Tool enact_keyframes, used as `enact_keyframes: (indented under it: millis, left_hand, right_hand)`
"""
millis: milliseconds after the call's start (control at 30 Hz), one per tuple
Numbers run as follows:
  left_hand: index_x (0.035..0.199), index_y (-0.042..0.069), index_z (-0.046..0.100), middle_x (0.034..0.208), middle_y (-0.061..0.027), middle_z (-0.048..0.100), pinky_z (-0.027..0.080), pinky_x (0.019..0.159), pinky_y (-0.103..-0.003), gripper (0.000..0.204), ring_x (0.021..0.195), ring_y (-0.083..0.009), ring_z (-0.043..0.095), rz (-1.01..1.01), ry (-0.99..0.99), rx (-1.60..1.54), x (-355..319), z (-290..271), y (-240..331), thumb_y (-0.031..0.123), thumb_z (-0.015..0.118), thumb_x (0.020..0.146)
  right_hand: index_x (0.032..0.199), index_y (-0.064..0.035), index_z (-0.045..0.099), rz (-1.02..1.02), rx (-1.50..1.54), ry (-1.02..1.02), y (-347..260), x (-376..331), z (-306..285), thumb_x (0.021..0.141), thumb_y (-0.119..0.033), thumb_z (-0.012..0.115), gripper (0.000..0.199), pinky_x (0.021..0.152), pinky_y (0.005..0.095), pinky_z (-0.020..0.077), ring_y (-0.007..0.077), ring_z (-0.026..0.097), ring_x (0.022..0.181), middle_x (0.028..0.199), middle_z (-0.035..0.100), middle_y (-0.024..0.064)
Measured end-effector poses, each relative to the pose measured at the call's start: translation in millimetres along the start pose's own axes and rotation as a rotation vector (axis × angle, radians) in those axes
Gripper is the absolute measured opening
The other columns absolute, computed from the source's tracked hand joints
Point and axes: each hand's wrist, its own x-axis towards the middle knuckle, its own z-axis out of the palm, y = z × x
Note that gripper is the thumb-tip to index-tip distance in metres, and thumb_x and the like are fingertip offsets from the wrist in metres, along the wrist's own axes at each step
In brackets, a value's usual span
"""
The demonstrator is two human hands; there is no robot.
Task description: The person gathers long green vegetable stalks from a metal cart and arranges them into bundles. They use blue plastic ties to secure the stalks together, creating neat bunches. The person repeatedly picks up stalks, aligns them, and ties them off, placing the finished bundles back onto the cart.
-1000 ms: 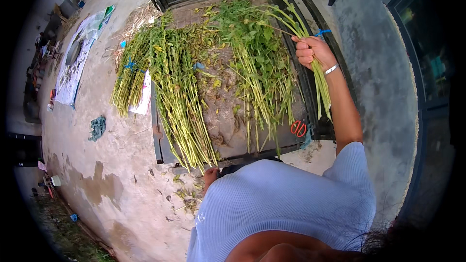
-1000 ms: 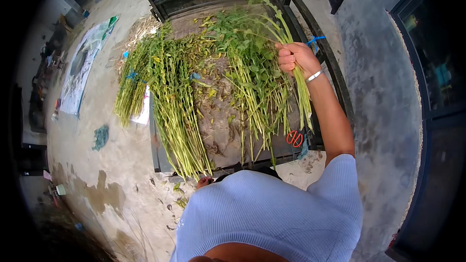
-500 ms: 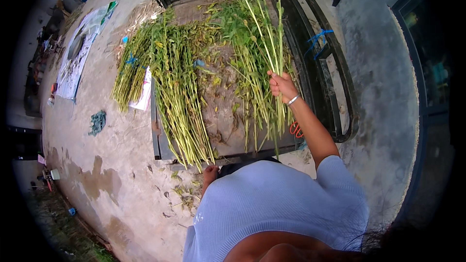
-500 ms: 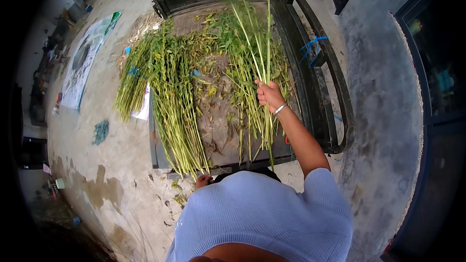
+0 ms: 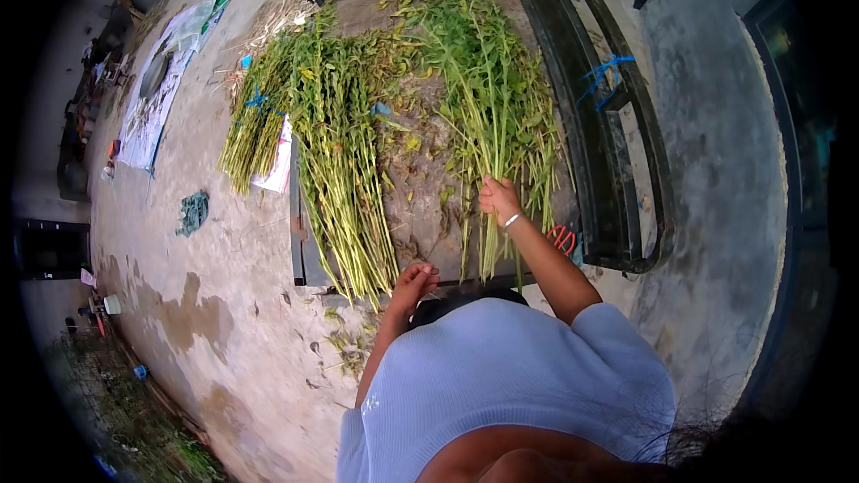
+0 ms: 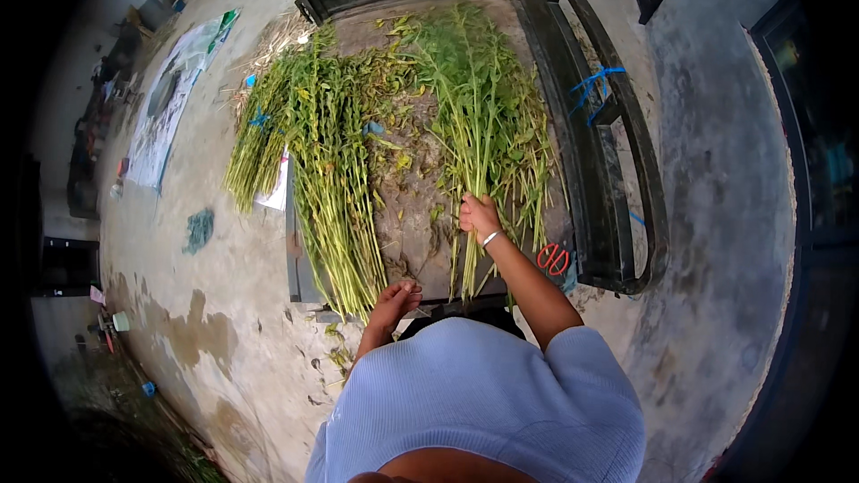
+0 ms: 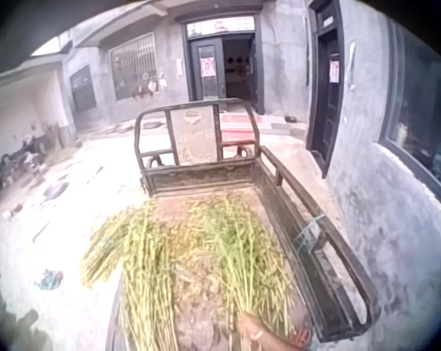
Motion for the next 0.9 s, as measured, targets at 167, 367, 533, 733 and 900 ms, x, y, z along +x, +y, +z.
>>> enact_keyframes:
  millis: [167, 367, 533, 733, 900]
  left_hand:
    - [0.121, 0.007, 0.041, 0.116, -0.0133, 0.049, 0.046, 0.084, -0.038, 0.050, 0.102, -0.0246, 0.053, 0.020, -0.488, -0.185, -10, 64, 71, 0.041, 0.047, 0.086]
    - [0.124, 0.008, 0.034, 0.111, -0.0152, 0.050, 0.052, 0.063, -0.030, 0.060, 0.089, -0.0209, 0.056, -0.046, -0.555, -0.301, -41, 88, 98, 0.053, 0.039, 0.085]
    - [0.093, 0.007, 0.046, 0.073, -0.0063, 0.053, 0.028, 0.038, -0.019, 0.040, 0.049, -0.0081, 0.038, -0.087, -0.197, -0.253, -43, 92, 84, 0.045, 0.035, 0.090]
    - [0.086, 0.006, 0.048, 0.062, -0.0024, 0.047, 0.022, 0.032, -0.018, 0.041, 0.041, -0.0055, 0.033, 0.028, -0.041, -0.176, -27, 63, 54, 0.044, 0.034, 0.091]
    - [0.089, 0.006, 0.050, 0.063, -0.0023, 0.049, 0.023, 0.033, -0.018, 0.042, 0.041, -0.0063, 0.034, 0.079, 0.114, -0.154, -19, 64, 38, 0.046, 0.036, 0.089]
  right_hand:
    - [0.072, -0.0114, 0.043, -0.109, 0.162, -0.230, -31, -29, 60, 0.088, -0.018, 0.048, 0.018, 0.037, 0.0204, 0.0273, 0.0058, 0.034, 0.043, 0.055, 0.036, -0.0050]
    - [0.073, -0.0097, 0.041, -0.168, 0.095, -0.157, -34, -26, 88, 0.086, -0.015, 0.049, 0.016, 0.037, 0.0223, 0.0300, 0.0070, 0.037, 0.044, 0.058, 0.040, -0.0020]
    - [0.075, -0.0086, 0.040, -0.163, -0.011, -0.029, 1, -27, 98, 0.086, -0.013, 0.049, 0.014, 0.038, 0.0238, 0.0332, 0.0086, 0.041, 0.045, 0.059, 0.042, 0.0002]
    - [0.081, -0.0080, 0.041, 0.078, 0.039, -0.017, 53, -29, 80, 0.085, -0.011, 0.047, 0.008, 0.040, 0.0262, 0.0386, 0.0128, 0.045, 0.046, 0.059, 0.044, 0.0015]
    - [0.081, -0.0072, 0.042, 0.143, -0.049, 0.097, 82, -53, 81, 0.084, -0.011, 0.047, 0.007, 0.043, 0.0278, 0.0431, 0.0154, 0.050, 0.049, 0.060, 0.047, 0.0030]
